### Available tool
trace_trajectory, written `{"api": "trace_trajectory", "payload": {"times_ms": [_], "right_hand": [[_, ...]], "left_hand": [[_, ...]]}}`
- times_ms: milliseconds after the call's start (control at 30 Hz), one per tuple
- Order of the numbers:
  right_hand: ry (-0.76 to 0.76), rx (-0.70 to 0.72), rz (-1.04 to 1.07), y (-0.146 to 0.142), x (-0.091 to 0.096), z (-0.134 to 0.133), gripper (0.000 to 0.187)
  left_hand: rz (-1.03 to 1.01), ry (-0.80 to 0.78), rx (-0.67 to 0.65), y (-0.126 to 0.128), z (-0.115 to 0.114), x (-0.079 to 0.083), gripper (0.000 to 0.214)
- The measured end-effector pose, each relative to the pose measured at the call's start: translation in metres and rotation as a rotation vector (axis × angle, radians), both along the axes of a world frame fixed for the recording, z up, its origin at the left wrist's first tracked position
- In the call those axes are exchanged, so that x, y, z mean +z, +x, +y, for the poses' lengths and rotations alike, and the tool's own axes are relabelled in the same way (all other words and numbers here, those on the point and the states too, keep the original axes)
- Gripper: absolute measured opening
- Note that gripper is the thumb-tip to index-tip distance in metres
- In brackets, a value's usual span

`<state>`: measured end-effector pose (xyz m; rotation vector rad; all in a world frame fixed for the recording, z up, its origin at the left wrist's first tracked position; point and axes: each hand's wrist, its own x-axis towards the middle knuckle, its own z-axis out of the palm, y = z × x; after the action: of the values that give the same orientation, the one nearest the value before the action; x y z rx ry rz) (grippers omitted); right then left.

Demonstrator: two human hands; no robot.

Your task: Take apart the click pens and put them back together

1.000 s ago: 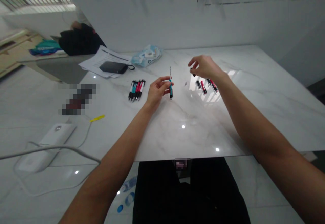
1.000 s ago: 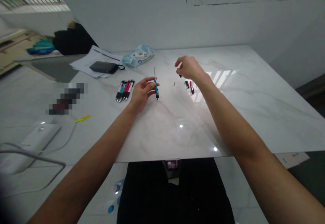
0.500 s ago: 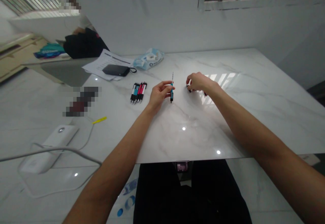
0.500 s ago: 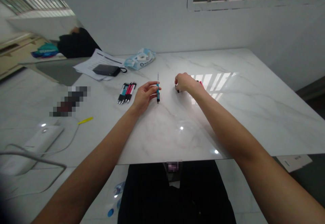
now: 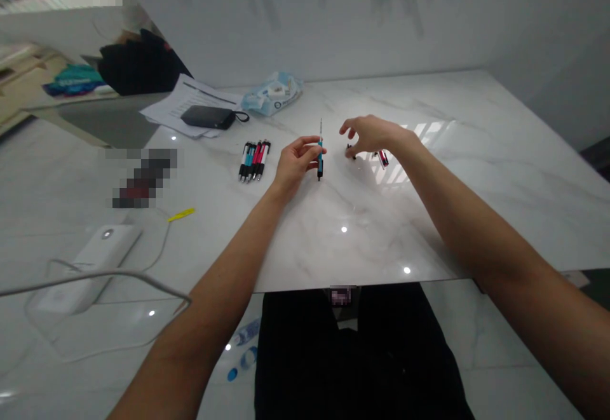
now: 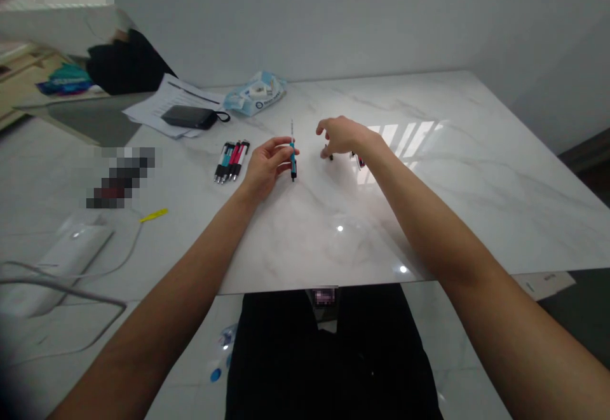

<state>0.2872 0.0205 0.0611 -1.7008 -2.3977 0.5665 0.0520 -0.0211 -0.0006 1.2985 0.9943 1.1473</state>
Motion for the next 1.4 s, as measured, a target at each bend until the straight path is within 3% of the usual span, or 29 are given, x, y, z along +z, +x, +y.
{"api": "trace_trajectory", "payload": {"times_ms": [100, 200, 533, 700, 900, 1033, 1267, 1400], "right_hand": [[0.016, 0.032, 0.302, -0.011, 0.009, -0.005, 0.045], [-0.033, 0.054, 0.518, -0.023, 0.013, -0.011, 0.039], [-0.092, 0.063, 0.732, -0.031, 0.007, -0.015, 0.032], [-0.032, -0.029, 0.84, -0.032, 0.015, -0.015, 0.033], [0.064, -0.048, 0.803, -0.038, 0.017, -0.013, 0.024], [0.081, -0.059, 0.812, -0.044, 0.017, -0.015, 0.026], [0.1, -0.057, 0.793, -0.031, 0.021, -0.008, 0.028], [0.068, -0.014, 0.702, -0.029, 0.015, -0.006, 0.029]], "left_hand": [[-0.016, 0.001, 0.011, 0.001, -0.001, 0.002, 0.045], [-0.027, 0.015, 0.011, 0.003, -0.002, 0.004, 0.041], [0.0, 0.039, 0.009, 0.007, -0.003, 0.004, 0.028], [-0.024, 0.029, -0.012, 0.008, -0.002, 0.007, 0.017], [-0.025, 0.036, 0.096, 0.007, 0.0, 0.011, 0.021], [-0.009, 0.078, 0.183, 0.003, 0.008, 0.005, 0.031], [-0.015, 0.145, 0.328, -0.005, 0.017, 0.002, 0.023], [0.041, 0.205, 0.302, -0.001, 0.009, 0.008, 0.027]]}}
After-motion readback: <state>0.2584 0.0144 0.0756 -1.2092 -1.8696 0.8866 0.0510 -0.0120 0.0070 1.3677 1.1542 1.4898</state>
